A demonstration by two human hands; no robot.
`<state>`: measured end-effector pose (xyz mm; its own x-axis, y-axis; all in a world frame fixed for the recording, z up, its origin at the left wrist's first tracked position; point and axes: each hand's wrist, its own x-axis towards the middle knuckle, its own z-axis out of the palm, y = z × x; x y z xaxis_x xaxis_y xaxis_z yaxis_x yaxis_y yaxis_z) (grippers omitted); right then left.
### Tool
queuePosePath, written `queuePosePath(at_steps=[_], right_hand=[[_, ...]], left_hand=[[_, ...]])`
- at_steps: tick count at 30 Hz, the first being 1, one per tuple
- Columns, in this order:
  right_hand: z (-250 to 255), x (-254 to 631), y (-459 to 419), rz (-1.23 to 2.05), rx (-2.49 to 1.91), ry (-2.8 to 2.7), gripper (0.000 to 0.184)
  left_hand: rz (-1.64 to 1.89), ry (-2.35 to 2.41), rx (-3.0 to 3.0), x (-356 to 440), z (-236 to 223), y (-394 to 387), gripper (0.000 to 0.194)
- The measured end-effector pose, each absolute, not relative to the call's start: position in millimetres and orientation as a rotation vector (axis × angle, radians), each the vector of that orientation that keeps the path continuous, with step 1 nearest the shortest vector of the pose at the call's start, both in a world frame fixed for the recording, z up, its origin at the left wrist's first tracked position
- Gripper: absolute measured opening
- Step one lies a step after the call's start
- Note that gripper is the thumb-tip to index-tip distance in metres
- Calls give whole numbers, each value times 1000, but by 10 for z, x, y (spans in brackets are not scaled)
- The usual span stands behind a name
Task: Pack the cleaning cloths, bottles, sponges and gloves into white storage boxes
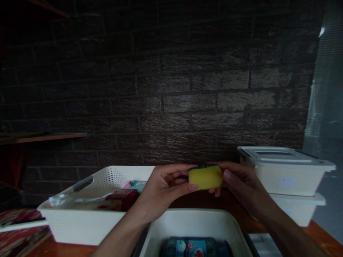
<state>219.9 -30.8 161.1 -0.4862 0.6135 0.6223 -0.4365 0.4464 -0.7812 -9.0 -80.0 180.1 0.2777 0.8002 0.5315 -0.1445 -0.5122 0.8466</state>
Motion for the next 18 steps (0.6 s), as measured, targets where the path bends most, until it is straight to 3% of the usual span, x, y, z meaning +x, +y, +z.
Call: queuePosePath(at_steps=[5, 10, 18], right_hand=[[1606, 2213, -278, 1200, -214, -1685, 23], [1644, 2221, -322, 1154, -236, -1708, 22], [1666, 2230, -321, 1039, -178, -1778, 27]], left_hand=[[1387, 602, 1722, -85, 1778, -796, 42], [1259, 556, 1720, -108, 1800, -823, 58], [1252, 622, 1705, -126, 1799, -812, 45]])
